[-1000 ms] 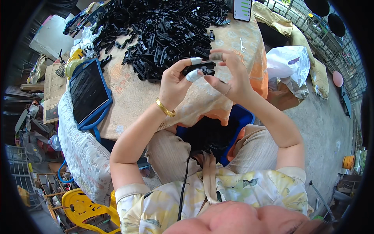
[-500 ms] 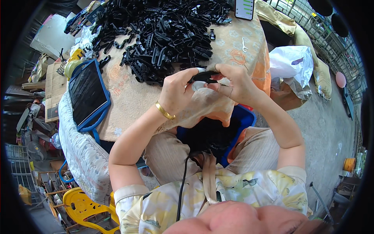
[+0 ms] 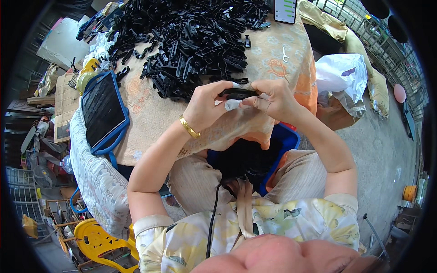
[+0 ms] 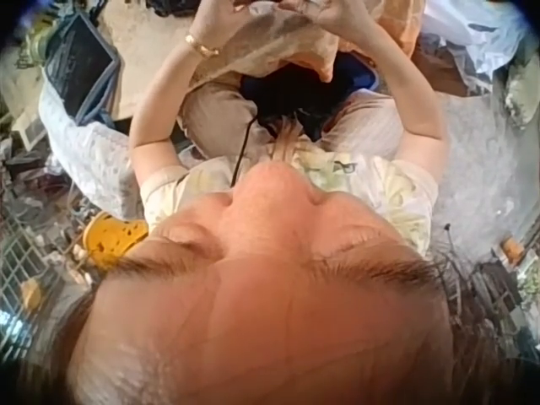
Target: Sorting through a large pile of small black plastic components on a table.
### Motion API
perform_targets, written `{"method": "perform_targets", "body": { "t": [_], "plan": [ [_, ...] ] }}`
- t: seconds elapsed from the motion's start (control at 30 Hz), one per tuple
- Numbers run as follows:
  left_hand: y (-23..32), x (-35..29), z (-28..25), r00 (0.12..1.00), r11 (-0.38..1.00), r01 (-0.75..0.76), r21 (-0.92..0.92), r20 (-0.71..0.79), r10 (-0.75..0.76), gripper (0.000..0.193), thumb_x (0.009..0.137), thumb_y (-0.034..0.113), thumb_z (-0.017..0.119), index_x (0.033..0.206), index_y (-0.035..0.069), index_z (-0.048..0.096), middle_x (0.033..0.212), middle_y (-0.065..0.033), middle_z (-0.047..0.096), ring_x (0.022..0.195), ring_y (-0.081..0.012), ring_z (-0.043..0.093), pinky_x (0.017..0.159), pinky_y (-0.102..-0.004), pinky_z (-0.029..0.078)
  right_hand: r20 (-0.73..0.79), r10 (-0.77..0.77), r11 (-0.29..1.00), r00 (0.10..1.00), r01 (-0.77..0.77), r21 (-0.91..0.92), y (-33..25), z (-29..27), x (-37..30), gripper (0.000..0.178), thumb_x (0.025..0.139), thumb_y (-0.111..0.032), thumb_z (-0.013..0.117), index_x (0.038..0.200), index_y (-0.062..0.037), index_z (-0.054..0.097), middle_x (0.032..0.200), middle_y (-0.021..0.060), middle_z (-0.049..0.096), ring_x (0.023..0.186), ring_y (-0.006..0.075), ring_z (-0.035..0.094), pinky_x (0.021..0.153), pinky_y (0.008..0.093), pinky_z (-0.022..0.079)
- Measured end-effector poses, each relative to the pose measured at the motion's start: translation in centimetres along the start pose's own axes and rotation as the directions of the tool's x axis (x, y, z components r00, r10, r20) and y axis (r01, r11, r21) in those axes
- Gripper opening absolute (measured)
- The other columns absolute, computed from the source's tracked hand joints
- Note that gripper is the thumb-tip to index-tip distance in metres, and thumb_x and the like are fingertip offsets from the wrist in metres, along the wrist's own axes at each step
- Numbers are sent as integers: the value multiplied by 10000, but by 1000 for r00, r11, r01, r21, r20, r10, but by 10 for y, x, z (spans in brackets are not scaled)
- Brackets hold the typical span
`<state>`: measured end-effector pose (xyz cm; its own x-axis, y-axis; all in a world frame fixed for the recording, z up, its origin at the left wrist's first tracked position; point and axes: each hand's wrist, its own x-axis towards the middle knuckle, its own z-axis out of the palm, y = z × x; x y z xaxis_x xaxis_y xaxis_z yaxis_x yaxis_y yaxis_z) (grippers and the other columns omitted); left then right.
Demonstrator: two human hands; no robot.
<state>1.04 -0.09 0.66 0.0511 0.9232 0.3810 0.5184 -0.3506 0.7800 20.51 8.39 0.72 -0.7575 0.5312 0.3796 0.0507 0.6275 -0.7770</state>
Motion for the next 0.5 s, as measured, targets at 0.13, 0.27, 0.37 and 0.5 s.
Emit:
{"method": "perform_targets", "body": {
  "t": [0.13,0.27,0.37,0.5],
  "plan": [
    [1,0,-9,993,989,14,148,115,-32,325,719,87,715,1010,-19,616,837,-119,650,613,-153,593,588,-273,483,14,-38,999,999,38,30,-3,1,2,258,710,-146,728,916,-15,645,718,105,598,632,191,565,575,286,426],
    [5,6,-26,932,984,-102,149,360,42,366,688,296,774,934,49,664,827,-67,641,700,-142,553,593,-262,458,162,-125,969,979,156,-194,-11,-6,-2,247,673,-151,731,800,-1,581,672,120,530,613,261,533,566,330,415],
    [2,12,-38,996,994,-62,94,77,55,327,686,304,773,906,82,678,859,-43,639,748,-150,543,620,-262,457,276,-99,955,956,170,-244,-12,-10,-4,284,675,-191,741,753,-2,544,648,124,501,613,271,531,556,332,408],
    [-18,19,-53,933,589,137,797,-303,193,418,781,370,674,947,-13,637,988,-106,598,962,-267,511,821,-350,430,387,-66,987,920,116,-107,-20,-15,5,322,701,-260,743,800,-7,570,711,108,552,661,273,554,581,346,423]
  ]
}}
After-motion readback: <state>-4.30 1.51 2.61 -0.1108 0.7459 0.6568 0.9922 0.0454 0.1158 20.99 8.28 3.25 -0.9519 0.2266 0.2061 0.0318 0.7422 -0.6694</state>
